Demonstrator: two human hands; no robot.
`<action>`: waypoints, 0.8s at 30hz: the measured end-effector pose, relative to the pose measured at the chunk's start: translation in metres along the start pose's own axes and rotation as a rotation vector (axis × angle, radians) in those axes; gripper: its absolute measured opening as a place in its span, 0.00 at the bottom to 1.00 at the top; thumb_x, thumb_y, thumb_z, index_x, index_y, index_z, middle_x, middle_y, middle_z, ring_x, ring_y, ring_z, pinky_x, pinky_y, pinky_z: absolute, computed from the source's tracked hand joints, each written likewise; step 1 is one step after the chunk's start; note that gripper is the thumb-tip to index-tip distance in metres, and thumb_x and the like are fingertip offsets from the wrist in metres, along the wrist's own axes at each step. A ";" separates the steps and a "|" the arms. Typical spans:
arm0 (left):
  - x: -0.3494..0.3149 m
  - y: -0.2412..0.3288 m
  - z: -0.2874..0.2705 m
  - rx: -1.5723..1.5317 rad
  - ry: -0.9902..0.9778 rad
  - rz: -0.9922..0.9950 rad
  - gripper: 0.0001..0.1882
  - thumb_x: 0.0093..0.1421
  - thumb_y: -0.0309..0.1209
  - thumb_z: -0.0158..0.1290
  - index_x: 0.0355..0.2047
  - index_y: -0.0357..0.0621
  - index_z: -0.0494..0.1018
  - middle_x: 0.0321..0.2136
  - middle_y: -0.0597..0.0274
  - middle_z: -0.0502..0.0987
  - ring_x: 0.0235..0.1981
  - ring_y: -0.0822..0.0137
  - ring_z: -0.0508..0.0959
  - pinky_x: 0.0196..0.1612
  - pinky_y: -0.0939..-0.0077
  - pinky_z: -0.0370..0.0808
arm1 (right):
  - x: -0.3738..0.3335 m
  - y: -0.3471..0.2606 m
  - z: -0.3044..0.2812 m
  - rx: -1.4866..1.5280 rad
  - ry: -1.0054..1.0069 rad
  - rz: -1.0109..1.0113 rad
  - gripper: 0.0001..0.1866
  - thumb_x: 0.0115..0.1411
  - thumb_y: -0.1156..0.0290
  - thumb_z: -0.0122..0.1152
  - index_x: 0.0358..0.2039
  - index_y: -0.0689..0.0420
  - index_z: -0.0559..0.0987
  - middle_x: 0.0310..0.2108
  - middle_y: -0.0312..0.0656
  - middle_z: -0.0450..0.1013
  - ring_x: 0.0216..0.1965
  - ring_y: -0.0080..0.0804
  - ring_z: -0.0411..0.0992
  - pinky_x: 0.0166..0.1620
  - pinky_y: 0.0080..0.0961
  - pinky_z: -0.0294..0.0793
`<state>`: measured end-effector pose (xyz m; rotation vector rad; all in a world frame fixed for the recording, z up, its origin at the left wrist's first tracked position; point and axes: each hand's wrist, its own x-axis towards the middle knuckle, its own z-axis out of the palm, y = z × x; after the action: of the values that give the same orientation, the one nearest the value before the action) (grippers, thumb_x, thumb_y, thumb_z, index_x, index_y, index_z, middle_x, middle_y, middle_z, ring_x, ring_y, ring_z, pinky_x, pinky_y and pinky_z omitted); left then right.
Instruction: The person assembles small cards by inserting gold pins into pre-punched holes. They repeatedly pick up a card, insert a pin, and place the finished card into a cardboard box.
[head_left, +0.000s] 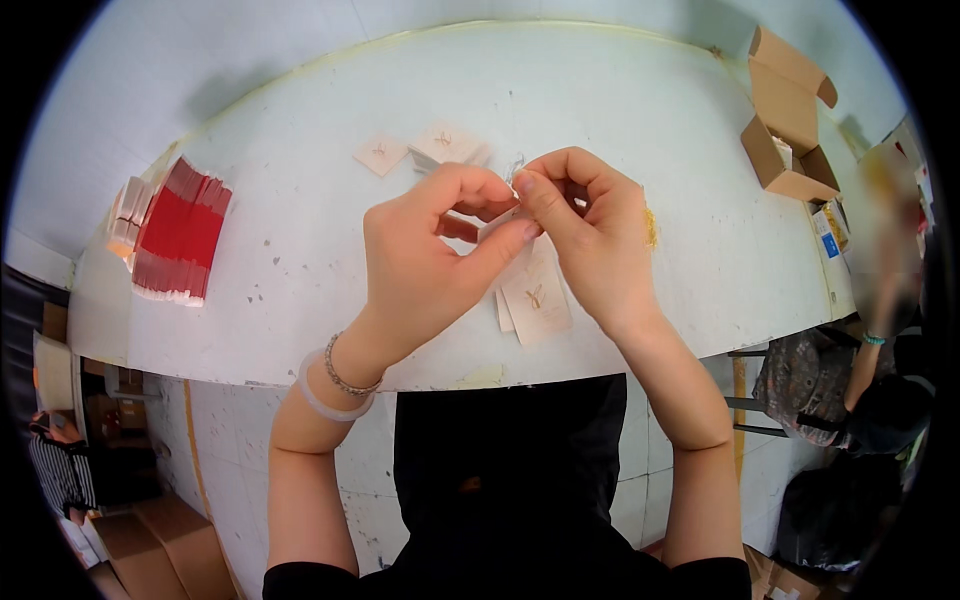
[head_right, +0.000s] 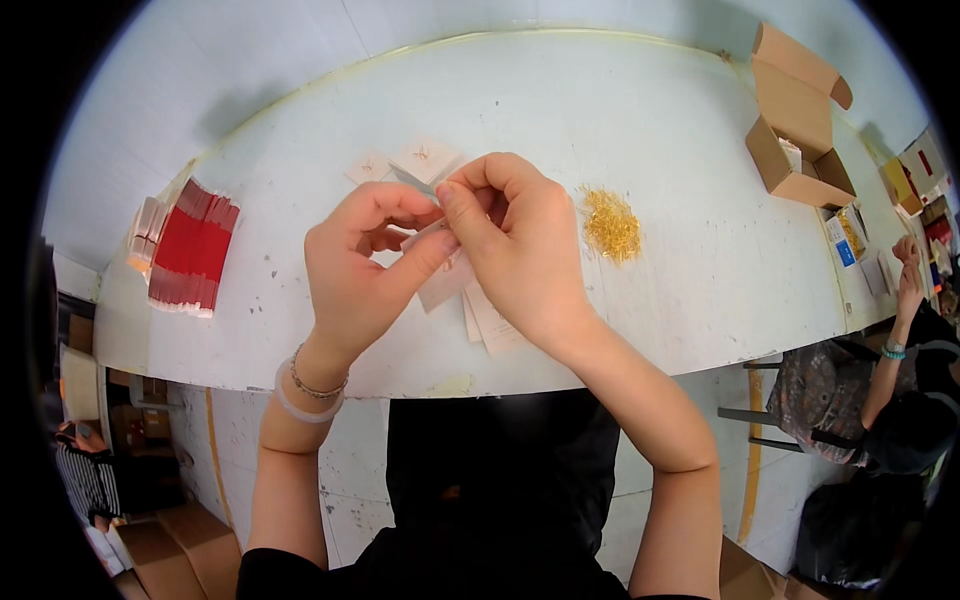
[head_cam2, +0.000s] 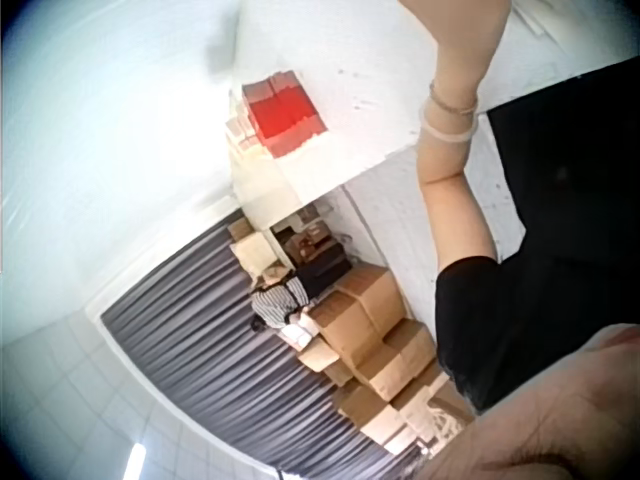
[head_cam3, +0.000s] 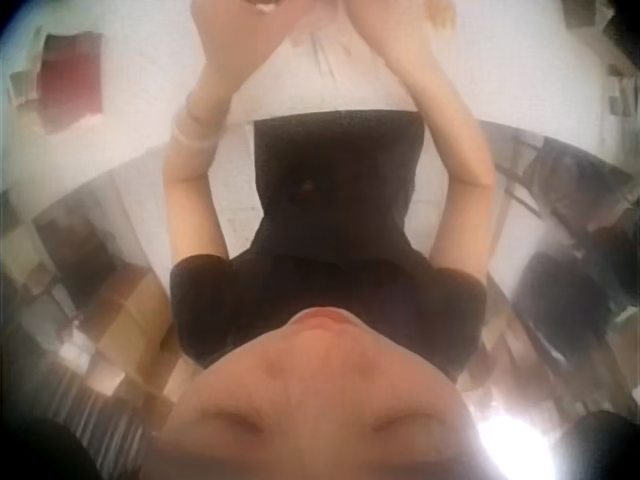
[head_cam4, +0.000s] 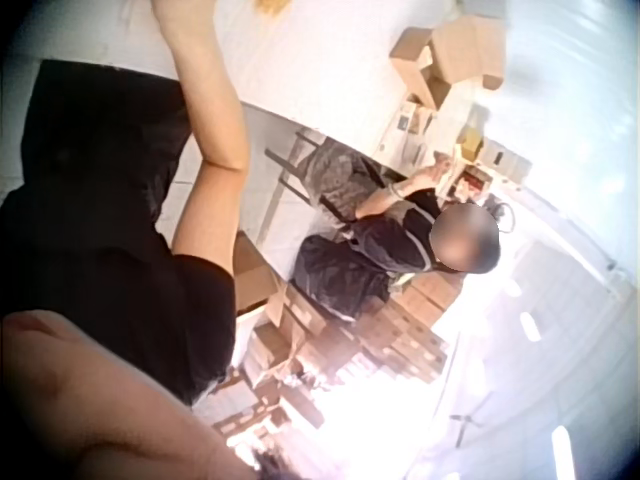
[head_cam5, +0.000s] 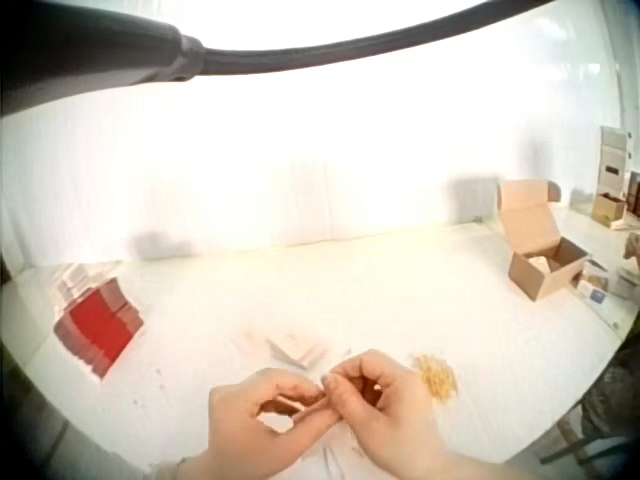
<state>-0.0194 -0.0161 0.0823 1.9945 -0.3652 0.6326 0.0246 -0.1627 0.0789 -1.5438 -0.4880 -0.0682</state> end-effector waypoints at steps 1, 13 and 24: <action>0.000 0.003 -0.002 -0.079 -0.038 -0.100 0.09 0.53 0.19 0.62 0.34 0.38 0.75 0.31 0.64 0.81 0.31 0.75 0.79 0.31 0.83 0.74 | 0.000 -0.003 -0.005 -0.028 -0.027 0.004 0.06 0.61 0.73 0.60 0.29 0.63 0.77 0.21 0.33 0.72 0.23 0.16 0.65 0.27 0.17 0.66; -0.032 -0.035 -0.015 -0.264 -0.131 -0.581 0.03 0.57 0.21 0.59 0.31 0.37 0.75 0.27 0.65 0.80 0.28 0.81 0.75 0.32 0.86 0.71 | -0.064 0.047 -0.054 -0.660 -0.299 -0.142 0.18 0.47 0.73 0.72 0.37 0.58 0.74 0.33 0.41 0.67 0.30 0.41 0.70 0.31 0.31 0.71; -0.044 -0.043 0.019 -0.372 -0.321 -0.616 0.04 0.57 0.21 0.60 0.30 0.36 0.76 0.28 0.65 0.79 0.29 0.79 0.77 0.33 0.84 0.75 | -0.022 0.070 -0.040 -0.654 -0.221 0.081 0.08 0.54 0.68 0.64 0.26 0.60 0.78 0.29 0.44 0.72 0.30 0.41 0.73 0.33 0.34 0.71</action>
<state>-0.0285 -0.0126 0.0186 1.7130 -0.0363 -0.1390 0.0390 -0.2042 0.0081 -2.2260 -0.6124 0.0090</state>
